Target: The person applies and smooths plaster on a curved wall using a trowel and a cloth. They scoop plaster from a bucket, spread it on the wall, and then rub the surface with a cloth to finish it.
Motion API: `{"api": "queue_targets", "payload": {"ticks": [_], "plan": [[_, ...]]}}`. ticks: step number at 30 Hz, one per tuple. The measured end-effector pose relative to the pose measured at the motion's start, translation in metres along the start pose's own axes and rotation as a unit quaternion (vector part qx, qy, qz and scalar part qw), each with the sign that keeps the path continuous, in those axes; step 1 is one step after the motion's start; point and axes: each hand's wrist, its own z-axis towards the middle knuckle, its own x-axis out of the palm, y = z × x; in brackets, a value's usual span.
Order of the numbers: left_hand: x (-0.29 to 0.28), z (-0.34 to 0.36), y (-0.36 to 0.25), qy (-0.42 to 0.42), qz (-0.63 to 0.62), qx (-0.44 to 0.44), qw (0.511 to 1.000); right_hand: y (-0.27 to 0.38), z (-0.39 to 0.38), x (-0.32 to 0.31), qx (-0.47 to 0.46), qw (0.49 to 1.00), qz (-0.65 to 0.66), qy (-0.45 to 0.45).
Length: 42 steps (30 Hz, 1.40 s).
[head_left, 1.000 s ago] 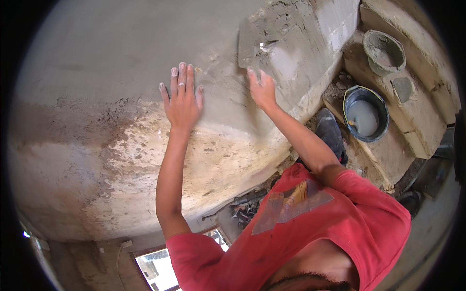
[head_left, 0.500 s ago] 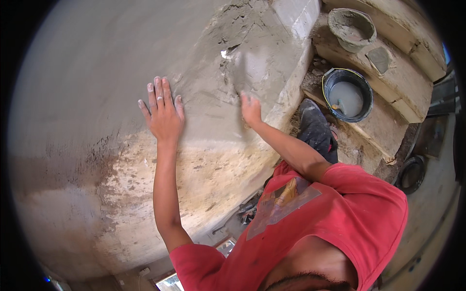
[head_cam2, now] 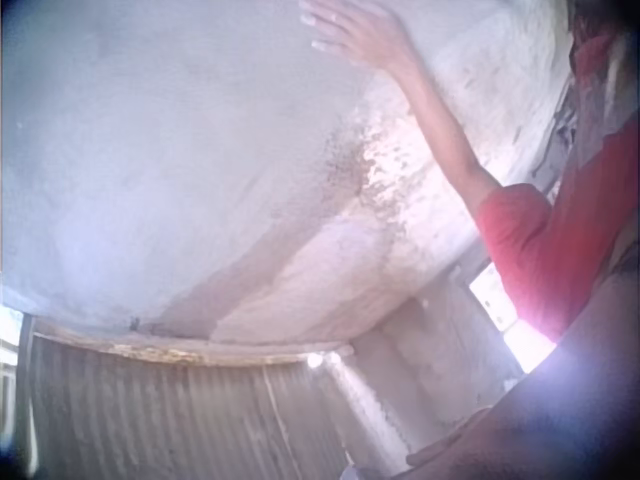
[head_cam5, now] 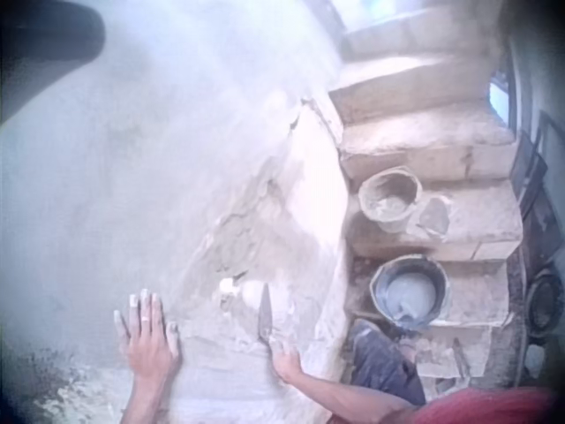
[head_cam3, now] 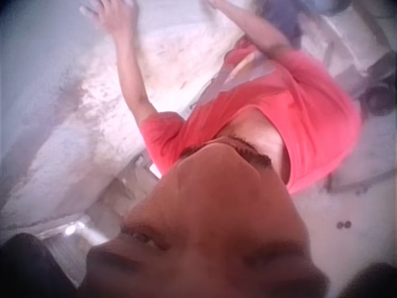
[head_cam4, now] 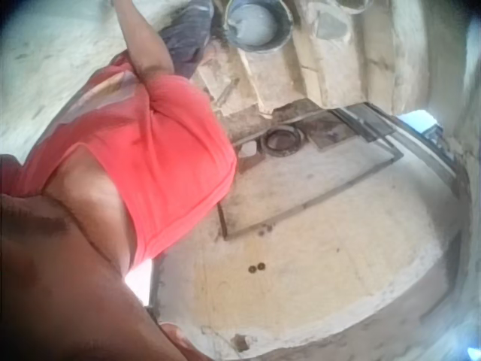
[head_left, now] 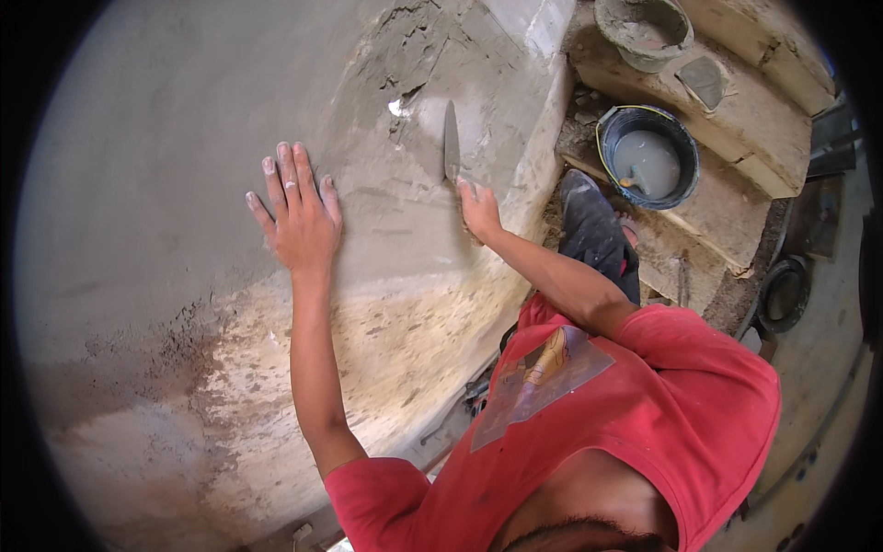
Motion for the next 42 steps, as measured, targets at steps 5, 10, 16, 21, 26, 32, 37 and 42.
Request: {"api": "queue_targets", "payload": {"ticks": [5, 10, 16, 21, 26, 32, 37, 42], "plan": [[0.003, -0.003, 0.000, -0.007, -0.019, -0.007, 1.000, -0.018, 0.024, -0.004, 0.289, 0.946, 0.138, -0.045], [-0.001, 0.002, -0.001, -0.013, 0.004, -0.006, 1.000, -0.071, 0.017, 0.016, 0.000, 0.997, -0.041, -0.069], [0.001, -0.005, 0.000, 0.015, 0.001, -0.006, 1.000, -0.019, 0.045, -0.016, 0.223, 0.960, 0.169, -0.015], [0.000, -0.002, -0.002, 0.002, 0.002, -0.001, 1.000, 0.015, 0.106, -0.034, 0.314, 0.905, 0.286, -0.039], [-0.001, -0.005, -0.002, 0.004, 0.010, -0.006, 1.000, 0.015, 0.119, -0.031, 0.101, 0.985, 0.133, -0.034], [0.000, 0.003, -0.002, 0.004, 0.011, 0.009, 1.000, 0.039, 0.184, -0.071, 0.255, 0.914, 0.315, -0.010], [-0.004, 0.018, -0.011, -0.008, -0.028, 0.011, 1.000, 0.055, 0.182, -0.072, 0.134, 0.975, 0.176, -0.019], [-0.015, 0.049, -0.006, -0.010, -0.058, 0.020, 0.998, 0.078, 0.196, -0.081, 0.189, 0.948, 0.255, 0.003]]}}
